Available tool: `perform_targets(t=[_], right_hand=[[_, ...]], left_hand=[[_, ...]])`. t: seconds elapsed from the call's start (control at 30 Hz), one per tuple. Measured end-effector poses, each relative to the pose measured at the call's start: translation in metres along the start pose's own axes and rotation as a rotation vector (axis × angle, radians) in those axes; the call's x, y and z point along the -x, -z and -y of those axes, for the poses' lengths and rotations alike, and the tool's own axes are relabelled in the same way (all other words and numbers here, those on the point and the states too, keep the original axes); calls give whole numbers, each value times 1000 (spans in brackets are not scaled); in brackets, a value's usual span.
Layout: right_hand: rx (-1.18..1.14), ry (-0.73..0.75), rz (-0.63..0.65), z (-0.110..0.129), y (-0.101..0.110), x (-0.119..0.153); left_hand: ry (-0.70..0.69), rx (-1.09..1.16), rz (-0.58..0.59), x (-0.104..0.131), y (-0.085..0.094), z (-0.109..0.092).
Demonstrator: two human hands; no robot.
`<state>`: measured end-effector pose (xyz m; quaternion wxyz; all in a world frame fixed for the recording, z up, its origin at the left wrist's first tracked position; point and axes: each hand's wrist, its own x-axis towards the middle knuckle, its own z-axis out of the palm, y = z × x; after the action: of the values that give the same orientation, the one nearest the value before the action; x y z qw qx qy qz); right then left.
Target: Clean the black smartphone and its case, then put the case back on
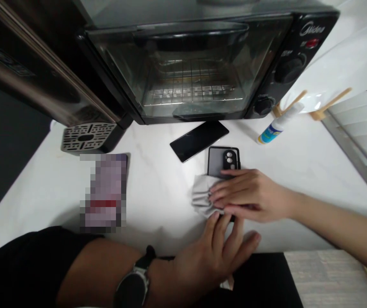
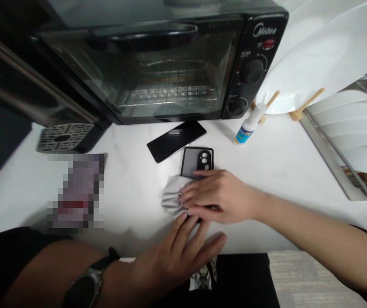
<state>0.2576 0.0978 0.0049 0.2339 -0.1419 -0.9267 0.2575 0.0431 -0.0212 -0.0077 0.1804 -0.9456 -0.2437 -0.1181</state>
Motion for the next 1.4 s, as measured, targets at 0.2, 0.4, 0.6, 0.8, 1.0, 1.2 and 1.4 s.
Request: perform_targets(t=[0.2,0.4,0.6,0.8,1.0,1.2,1.4], right_hand=[[348,-119,-80,-3,0,-11],[-54,72,57,-8,6,-7],[340,-119,-121,-17,14,-1],[235,50,53,-5,8,-3],[258,53,-8,-5,9,-3],[375,-138,-90,-6,8,-3],[164,163,29,1,4,-4]], left_hand=[[5,-44,17,-2,2,1],[4,-17,-3,1,2,0],[9,0,-5,-2,4,1],[-5,29,-8,-1,4,1],[-18,39,30,-1,3,2],[-49,20,29,-2,5,3],[-47,53,44,-2,5,3]])
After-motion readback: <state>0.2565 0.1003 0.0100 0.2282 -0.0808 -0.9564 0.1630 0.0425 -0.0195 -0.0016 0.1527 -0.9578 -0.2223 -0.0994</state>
